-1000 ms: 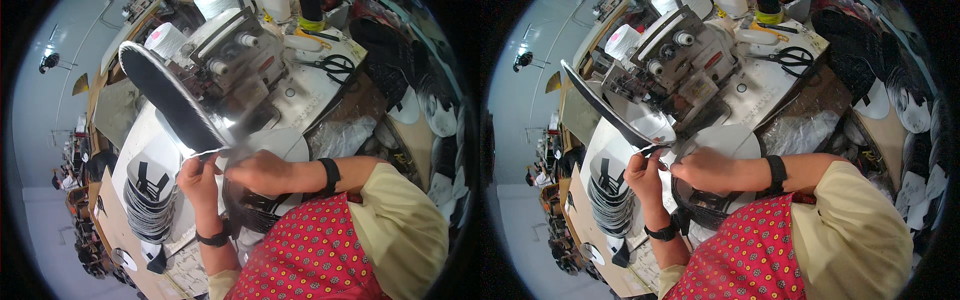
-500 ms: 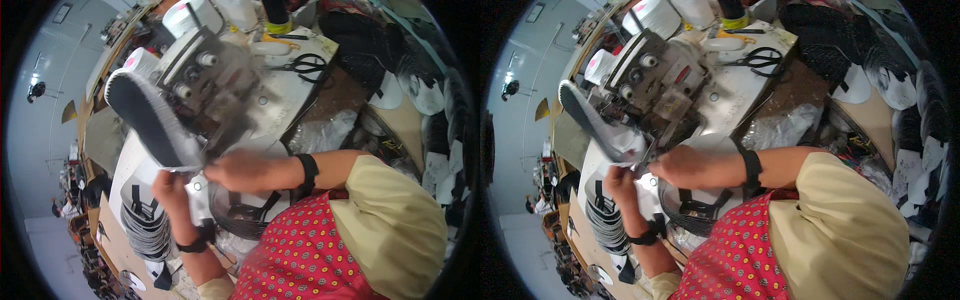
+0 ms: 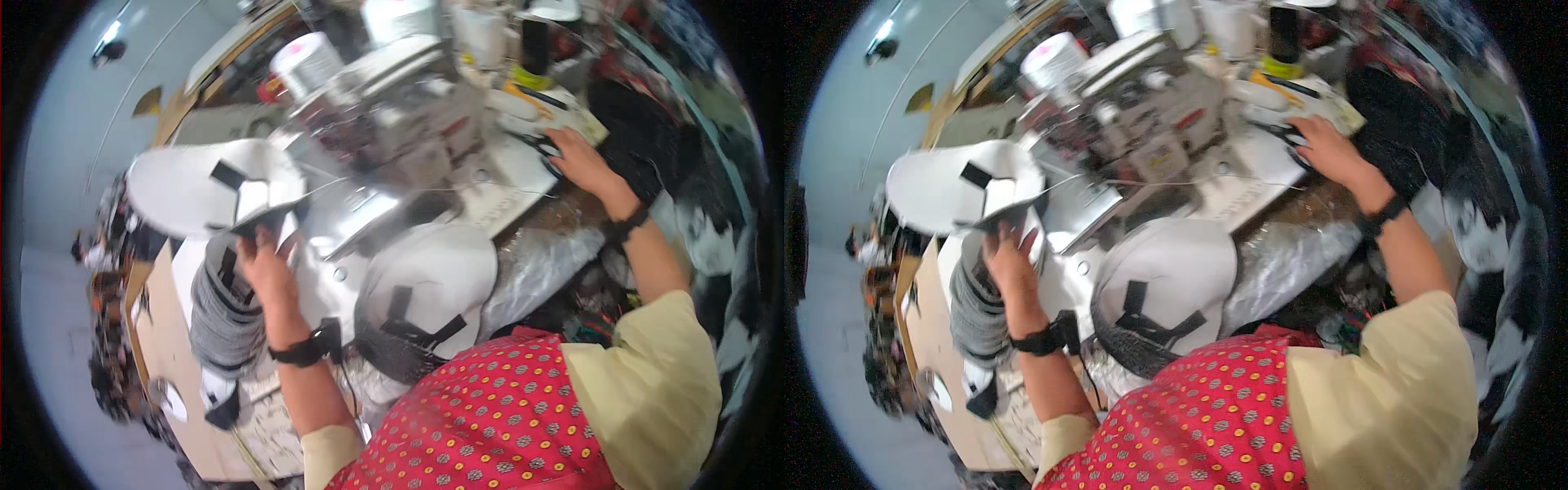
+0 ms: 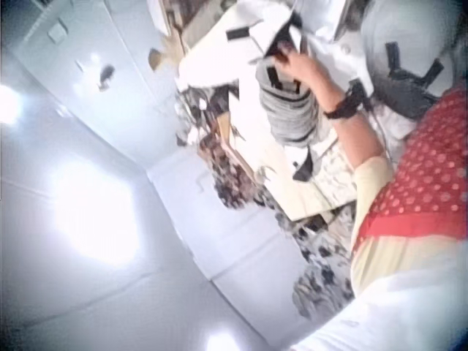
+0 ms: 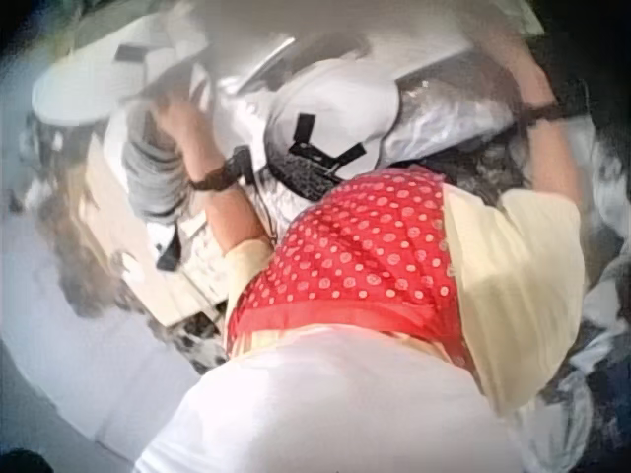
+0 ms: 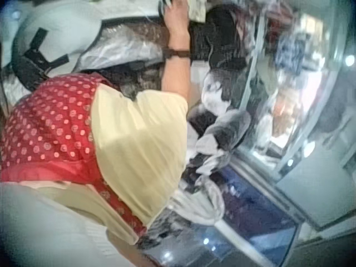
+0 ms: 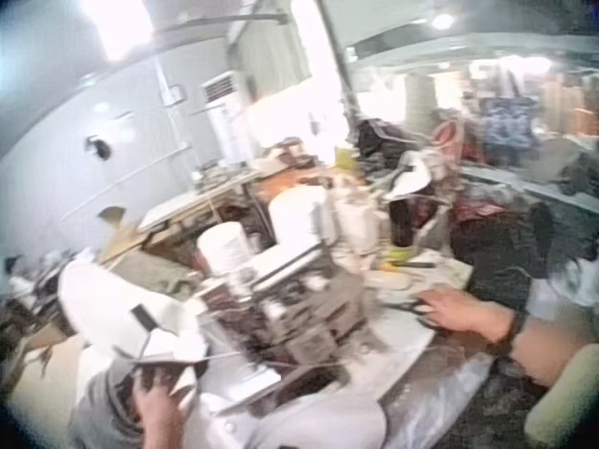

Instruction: Stitching and assembling shoe upper components using an industrial sewing machine.

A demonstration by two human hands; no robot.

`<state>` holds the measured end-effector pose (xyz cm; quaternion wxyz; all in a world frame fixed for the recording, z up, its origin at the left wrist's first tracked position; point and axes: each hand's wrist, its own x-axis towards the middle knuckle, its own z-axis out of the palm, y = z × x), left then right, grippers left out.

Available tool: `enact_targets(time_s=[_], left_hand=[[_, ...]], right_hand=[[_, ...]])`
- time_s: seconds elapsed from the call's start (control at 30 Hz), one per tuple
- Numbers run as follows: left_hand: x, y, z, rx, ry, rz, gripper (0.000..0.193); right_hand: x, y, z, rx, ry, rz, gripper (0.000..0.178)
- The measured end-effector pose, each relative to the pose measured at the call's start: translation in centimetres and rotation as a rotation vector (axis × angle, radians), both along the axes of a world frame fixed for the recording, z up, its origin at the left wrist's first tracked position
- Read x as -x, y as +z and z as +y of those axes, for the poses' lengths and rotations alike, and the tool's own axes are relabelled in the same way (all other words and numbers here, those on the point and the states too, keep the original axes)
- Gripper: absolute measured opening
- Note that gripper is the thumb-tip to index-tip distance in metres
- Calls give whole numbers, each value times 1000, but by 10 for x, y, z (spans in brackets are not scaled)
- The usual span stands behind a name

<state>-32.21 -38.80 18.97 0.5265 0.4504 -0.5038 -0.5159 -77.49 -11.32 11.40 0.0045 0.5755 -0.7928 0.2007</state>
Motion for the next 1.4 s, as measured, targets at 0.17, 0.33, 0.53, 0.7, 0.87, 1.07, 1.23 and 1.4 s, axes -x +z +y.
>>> enact_targets(time_s=[0.17,0.33,0.53,0.7,0.87,1.07,1.23,1.4], left_hand=[[-15,5,21,60,-54,216,31],[-25,0,51,141,5,198,29],[-23,-1,74,330,8,127,28],[-28,0,81,463,-31,-49,27],[-38,-6,73,465,-77,82,26],[-87,20,-12,-101,-247,61,21],[-89,42,-36,527,229,-1014,33],[-67,33,13,1029,-241,-1158,42]], right_hand=[[-21,39,14,-112,-33,-202,60],[-135,71,24,105,-137,-1225,49],[-272,84,-56,-324,600,-1818,72],[-303,101,-95,-144,496,-1683,62],[-271,109,-51,-238,407,-1697,51],[-153,79,-11,-96,-184,-447,37],[-74,36,-14,-246,-282,75,44],[-71,34,-24,-172,-115,127,46]])
